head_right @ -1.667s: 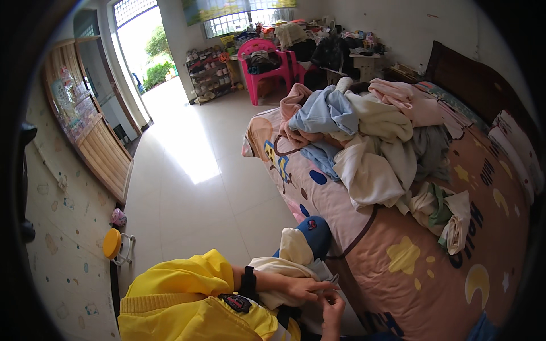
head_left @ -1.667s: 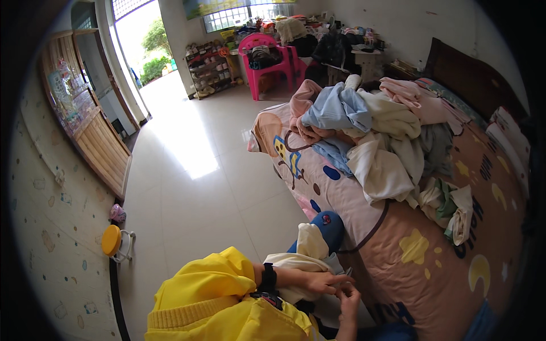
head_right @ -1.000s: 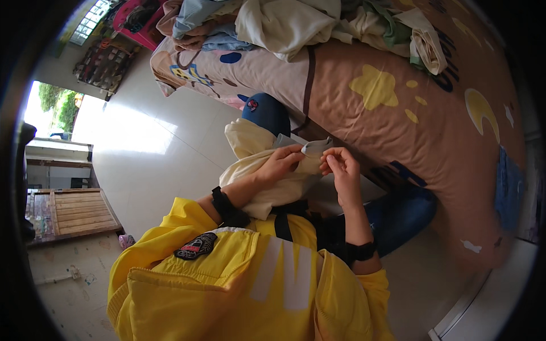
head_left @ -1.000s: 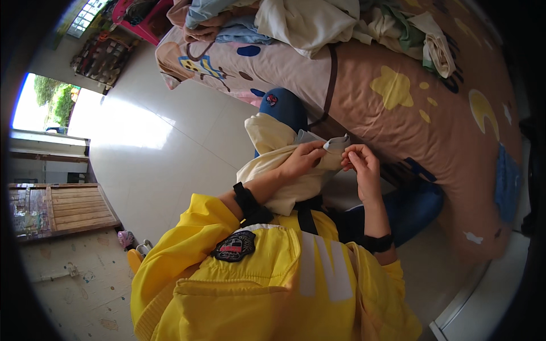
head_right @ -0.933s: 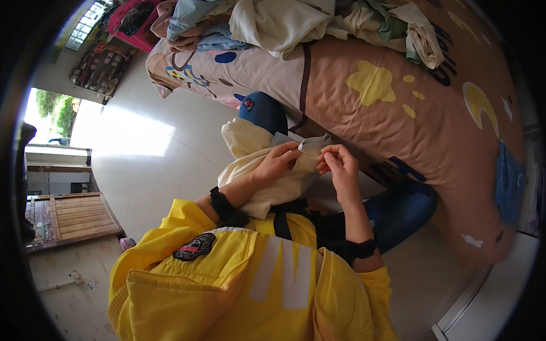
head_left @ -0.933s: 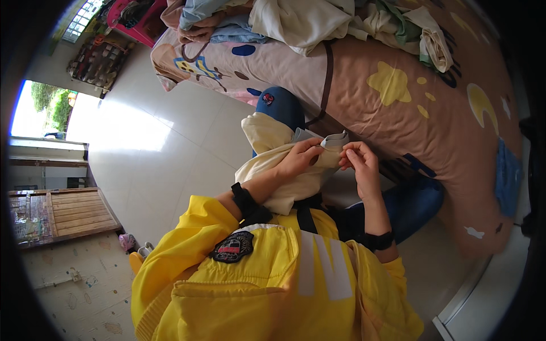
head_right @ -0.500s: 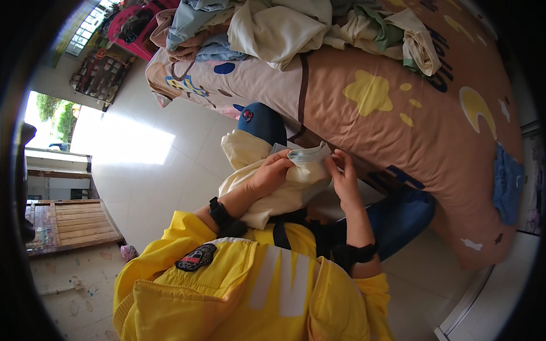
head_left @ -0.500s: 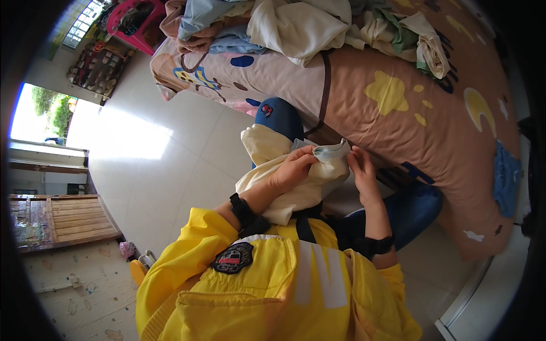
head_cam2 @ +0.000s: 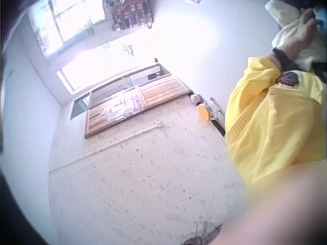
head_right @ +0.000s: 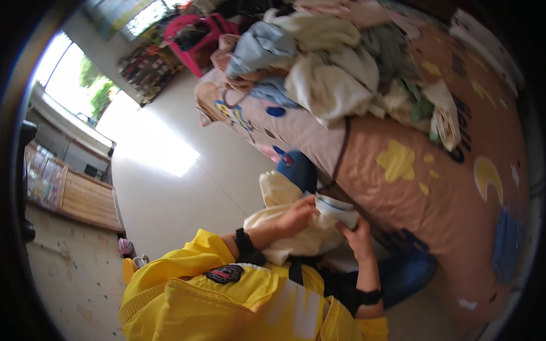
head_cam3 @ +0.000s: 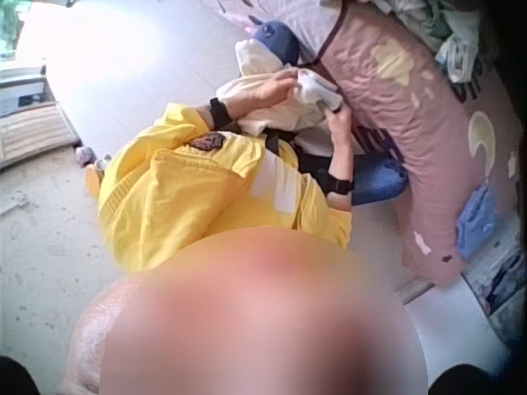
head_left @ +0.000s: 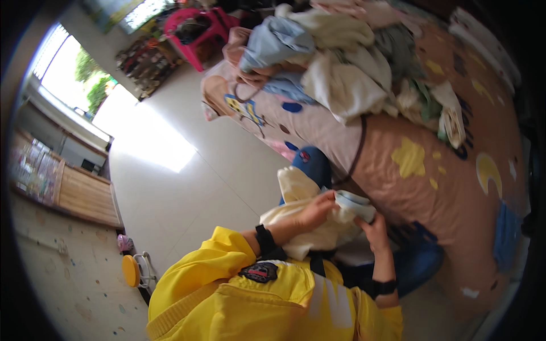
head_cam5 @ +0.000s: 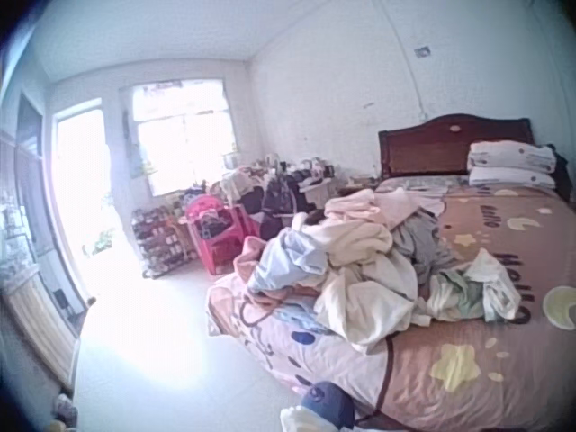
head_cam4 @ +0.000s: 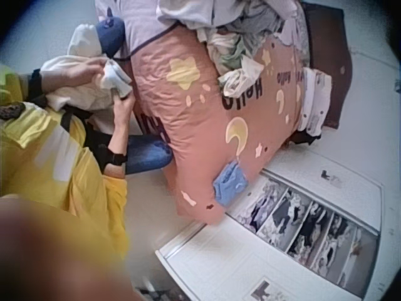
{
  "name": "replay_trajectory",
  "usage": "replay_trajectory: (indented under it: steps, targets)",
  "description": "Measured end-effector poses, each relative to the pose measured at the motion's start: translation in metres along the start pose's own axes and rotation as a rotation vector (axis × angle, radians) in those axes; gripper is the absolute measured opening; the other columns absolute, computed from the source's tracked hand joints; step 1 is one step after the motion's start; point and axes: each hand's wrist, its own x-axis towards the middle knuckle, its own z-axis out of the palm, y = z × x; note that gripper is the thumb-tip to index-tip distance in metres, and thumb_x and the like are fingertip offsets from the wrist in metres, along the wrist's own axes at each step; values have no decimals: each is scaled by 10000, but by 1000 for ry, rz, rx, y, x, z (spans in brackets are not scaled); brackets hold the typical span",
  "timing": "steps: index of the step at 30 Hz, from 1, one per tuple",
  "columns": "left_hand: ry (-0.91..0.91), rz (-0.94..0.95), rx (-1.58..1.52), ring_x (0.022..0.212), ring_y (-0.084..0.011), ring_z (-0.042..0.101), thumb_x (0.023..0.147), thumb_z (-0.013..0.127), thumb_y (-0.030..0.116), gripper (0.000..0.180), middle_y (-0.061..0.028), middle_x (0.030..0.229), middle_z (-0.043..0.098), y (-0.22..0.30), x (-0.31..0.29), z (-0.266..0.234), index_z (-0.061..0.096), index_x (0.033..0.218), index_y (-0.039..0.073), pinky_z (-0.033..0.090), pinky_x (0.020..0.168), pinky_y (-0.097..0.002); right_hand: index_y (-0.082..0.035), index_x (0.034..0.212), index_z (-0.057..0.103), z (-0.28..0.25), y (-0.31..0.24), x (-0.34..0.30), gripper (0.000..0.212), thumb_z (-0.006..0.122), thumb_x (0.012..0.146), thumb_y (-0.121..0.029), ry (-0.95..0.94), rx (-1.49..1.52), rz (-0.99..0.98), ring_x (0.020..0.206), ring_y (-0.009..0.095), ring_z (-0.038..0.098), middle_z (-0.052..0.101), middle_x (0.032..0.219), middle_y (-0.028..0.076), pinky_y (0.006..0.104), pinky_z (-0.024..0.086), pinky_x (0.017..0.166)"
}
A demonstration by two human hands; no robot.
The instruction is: The person folds a denim jacket and several other garments on a bed. They smooth and align each item, fold sleeves and edges, then place the folded pieces into a neat stack on the bed.
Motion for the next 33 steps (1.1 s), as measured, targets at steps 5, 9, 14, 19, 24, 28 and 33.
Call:
replay_trajectory:
  steps: [5, 9, 14, 19, 24, 28, 33]
  targets:
    - [-8, 1128, 1094, 1166, -318, 500, 822, 703, 21, 483, -172, 1251, 472, 12, -24, 33, 448, 1231, 48, 403, 1014, -386, 45, 1090, 646, -10, -7, 11, 270, 596, 841, -45, 409, 84, 10, 853, 137, 592, 655, 1008, 55, 289, 490, 765]
    - [-337, 204, 706, 807, -177, 645, 1006, 535, 166, 176, -98, 899, 654, 11, -42, 49, 588, 1006, -2, 519, 749, -310, 22, 1057, 649, 5, -21, -1, 220, 617, 847, -33, 85, -95, -225, 889, 117, 582, 630, 1036, 38, 263, 477, 781]
    - [-120, 47, 667, 683, -139, 623, 1021, 508, 378, 446, -60, 742, 653, 3, -42, 43, 674, 901, -18, 507, 650, -285, 31, 947, 669, 25, -36, -14, 231, 757, 767, -84, -325, -402, -269, 823, 140, 583, 542, 1147, 65, 244, 468, 674]
    - [-95, -124, 759, 641, -141, 610, 961, 570, 470, 525, -69, 712, 641, -3, -37, 25, 691, 826, -23, 488, 587, -274, 52, 908, 666, 28, -35, -19, 263, 799, 734, -96, -463, -428, -123, 859, 182, 586, 488, 1157, 77, 299, 496, 713]
    - [-123, -71, 682, 658, -140, 624, 931, 599, 372, 417, -72, 734, 661, -14, -36, 22, 696, 849, -25, 498, 603, -270, 40, 875, 682, 18, -36, -23, 186, 782, 765, -71, -457, -430, -220, 897, 185, 625, 532, 1104, 81, 294, 512, 774]
    - [-180, -16, 686, 690, -130, 604, 901, 614, 267, 296, -54, 757, 656, -16, -37, 16, 689, 884, -19, 485, 621, -286, 28, 852, 677, 11, -34, -20, 121, 757, 794, -43, -397, -345, -169, 809, 158, 639, 560, 1064, 76, 265, 514, 741]
    - [-206, -115, 777, 750, -129, 584, 898, 634, 241, 271, -33, 823, 654, -14, -35, 9, 685, 990, -9, 480, 667, -297, -45, 1118, 499, 13, -17, -14, 419, 776, 803, -49, -290, -157, 86, 781, 64, 563, 575, 955, 34, 227, 472, 662]
